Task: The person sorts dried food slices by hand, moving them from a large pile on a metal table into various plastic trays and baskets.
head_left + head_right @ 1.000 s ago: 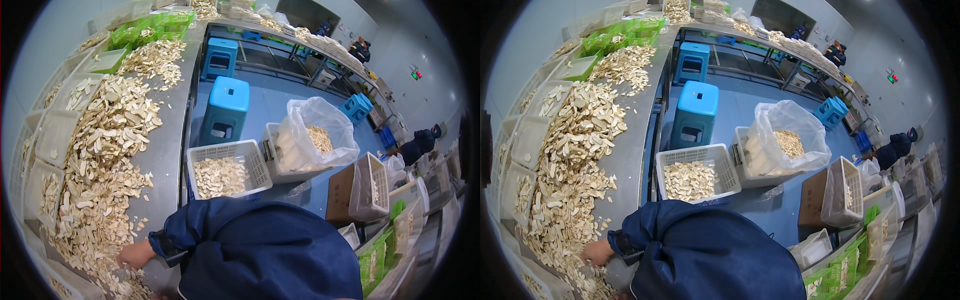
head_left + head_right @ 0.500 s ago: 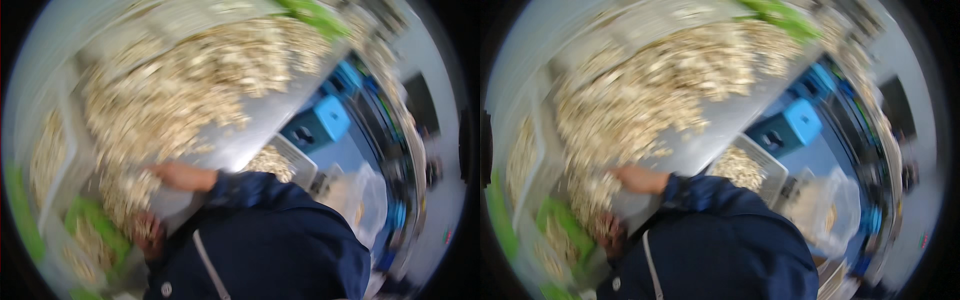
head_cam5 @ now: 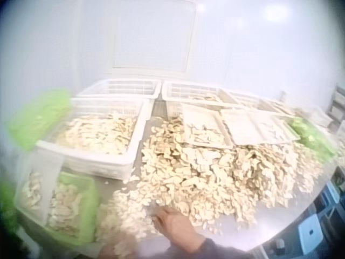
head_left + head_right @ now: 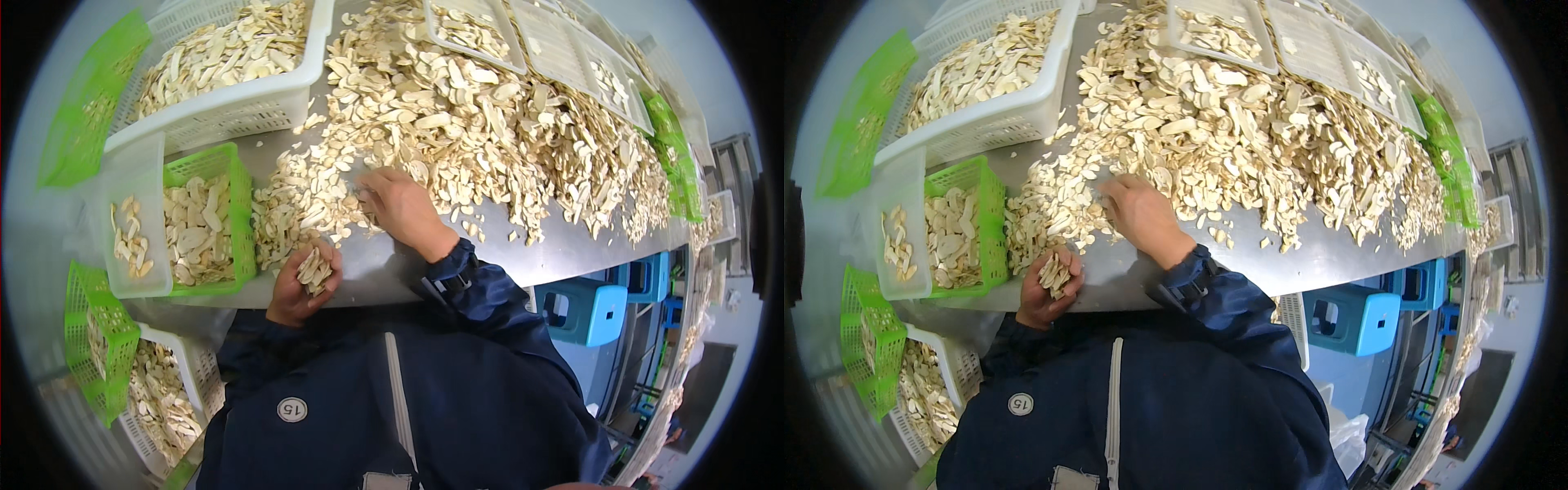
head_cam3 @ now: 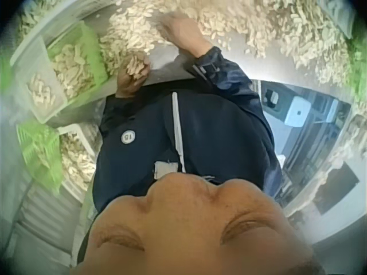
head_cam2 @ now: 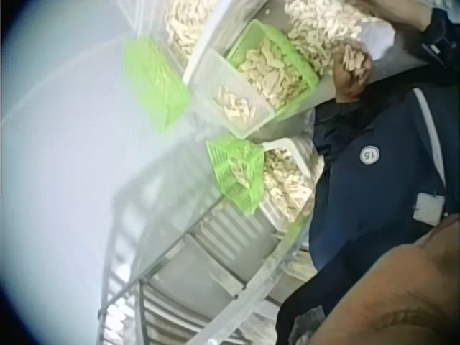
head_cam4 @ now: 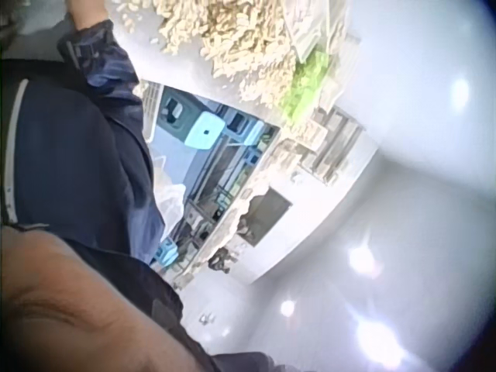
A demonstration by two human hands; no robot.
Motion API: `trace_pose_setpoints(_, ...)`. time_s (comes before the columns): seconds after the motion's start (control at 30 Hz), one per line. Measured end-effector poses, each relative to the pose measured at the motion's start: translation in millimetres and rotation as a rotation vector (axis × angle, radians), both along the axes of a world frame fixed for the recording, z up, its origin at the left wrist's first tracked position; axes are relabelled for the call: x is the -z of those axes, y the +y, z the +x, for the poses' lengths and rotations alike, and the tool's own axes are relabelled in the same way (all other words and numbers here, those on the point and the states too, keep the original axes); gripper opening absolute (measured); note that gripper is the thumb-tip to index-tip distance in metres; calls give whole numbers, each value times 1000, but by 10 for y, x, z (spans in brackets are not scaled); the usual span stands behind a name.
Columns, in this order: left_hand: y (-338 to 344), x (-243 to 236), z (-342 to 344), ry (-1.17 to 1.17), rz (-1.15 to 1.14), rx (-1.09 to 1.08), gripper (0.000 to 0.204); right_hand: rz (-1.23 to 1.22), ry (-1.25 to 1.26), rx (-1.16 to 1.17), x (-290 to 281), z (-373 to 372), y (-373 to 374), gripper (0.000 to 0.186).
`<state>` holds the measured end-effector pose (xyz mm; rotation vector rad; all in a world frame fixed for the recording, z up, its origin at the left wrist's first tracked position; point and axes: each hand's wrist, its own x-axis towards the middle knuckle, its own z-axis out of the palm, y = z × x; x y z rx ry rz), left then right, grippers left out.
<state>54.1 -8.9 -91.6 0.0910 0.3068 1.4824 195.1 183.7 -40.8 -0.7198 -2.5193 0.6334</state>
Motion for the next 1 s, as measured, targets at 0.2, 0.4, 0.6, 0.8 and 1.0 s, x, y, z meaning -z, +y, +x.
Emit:
trace_pose_setpoints(0.2,25,19,4,10,32,10,35,140,-11,-65,51,-456,182,24)
trace_pose_setpoints(0.4,25,-5,-6,27,14,5,33,240,-190,57,41,-417,215,15)
trace_pose_setpoints(0.6,33,13,-4,25,46,25,34,237,-101,-20,53,-582,62,14)
trace_pose_setpoints(0.8,34,-2,8,26,56,11,35,2,-149,35,-71,-411,136,14)
trace_pose_setpoints(1.0,54,-56,6,51,56,31,36,-1072,276,13,17,-302,355,20)
